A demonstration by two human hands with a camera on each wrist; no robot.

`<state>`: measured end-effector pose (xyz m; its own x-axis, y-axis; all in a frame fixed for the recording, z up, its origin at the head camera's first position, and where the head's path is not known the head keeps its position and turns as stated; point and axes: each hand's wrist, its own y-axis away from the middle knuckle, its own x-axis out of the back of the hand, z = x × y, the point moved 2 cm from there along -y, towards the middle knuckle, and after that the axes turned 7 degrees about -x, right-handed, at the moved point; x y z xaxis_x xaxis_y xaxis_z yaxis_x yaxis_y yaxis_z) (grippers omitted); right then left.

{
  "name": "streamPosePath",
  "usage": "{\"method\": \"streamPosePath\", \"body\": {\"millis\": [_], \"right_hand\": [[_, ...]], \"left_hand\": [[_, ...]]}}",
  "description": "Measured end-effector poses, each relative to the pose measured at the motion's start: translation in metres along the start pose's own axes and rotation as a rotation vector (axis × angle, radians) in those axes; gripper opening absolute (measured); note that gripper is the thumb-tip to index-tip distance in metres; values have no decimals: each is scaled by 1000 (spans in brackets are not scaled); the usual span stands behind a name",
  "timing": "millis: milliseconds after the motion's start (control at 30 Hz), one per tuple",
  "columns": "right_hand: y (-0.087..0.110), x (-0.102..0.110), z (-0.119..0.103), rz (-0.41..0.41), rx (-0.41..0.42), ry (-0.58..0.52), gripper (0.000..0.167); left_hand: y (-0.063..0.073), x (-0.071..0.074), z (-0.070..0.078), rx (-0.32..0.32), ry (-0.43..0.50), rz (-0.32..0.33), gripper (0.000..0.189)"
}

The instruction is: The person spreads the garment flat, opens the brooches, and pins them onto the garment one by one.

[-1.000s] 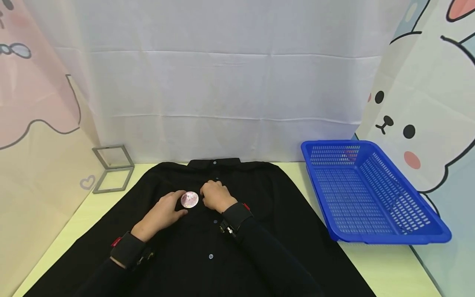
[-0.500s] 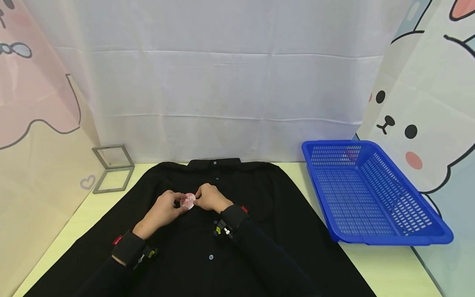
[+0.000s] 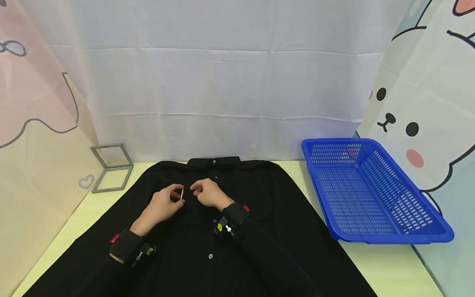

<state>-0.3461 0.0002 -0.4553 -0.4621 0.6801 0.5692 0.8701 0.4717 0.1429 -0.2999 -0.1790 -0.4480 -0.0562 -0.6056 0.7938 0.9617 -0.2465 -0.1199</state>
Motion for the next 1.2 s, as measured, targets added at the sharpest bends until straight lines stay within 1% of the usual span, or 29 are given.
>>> {"method": "streamPosePath", "body": {"millis": [67, 133, 300, 367, 533, 600, 633, 767, 833, 867, 933, 1000, 1067, 1133, 1200], "right_hand": [[0, 0, 1, 7, -10, 18, 25], [-1, -1, 1, -5, -18, 28, 25], [-2, -3, 0, -51, -23, 63, 27], [-2, -4, 0, -61, -19, 81, 27], [-2, -3, -1, -44, -13, 158, 27], [-1, -1, -1, -10, -8, 209, 27], [-1, 1, -1, 21, -2, 233, 26], [0, 12, 2, 196, -10, 304, 27], [0, 19, 5, 272, -29, 306, 28], [0, 23, 7, 295, -45, 302, 28], [0, 31, 10, 315, -75, 304, 28], [-1, 38, 14, 307, -107, 327, 28], [-2, 44, 18, 273, -139, 359, 29], [-5, 49, 23, 219, -169, 399, 31], [-6, 53, 28, 151, -207, 434, 36]], "left_hand": [[0, 1, -1, 22, 18, -5, 46], [1, 2, -2, 27, 28, -4, 48], [1, 1, -3, 9, 33, -6, 51], [1, 0, -3, 2, 32, -15, 48], [-1, -4, -4, -21, 6, -33, 40], [-2, -6, -5, -35, -26, -43, 37], [-2, -7, -6, -41, -45, -50, 36], [-1, -11, -8, -53, -112, -84, 31], [0, -12, -8, -51, -131, -95, 29], [0, -12, -7, -53, -136, -99, 29], [0, -13, -6, -69, -149, -107, 27], [0, -14, -5, -104, -169, -118, 27], [0, -15, -3, -148, -181, -139, 28], [1, -17, 0, -186, -183, -175, 30], [1, -18, 2, -201, -172, -224, 34]]}}
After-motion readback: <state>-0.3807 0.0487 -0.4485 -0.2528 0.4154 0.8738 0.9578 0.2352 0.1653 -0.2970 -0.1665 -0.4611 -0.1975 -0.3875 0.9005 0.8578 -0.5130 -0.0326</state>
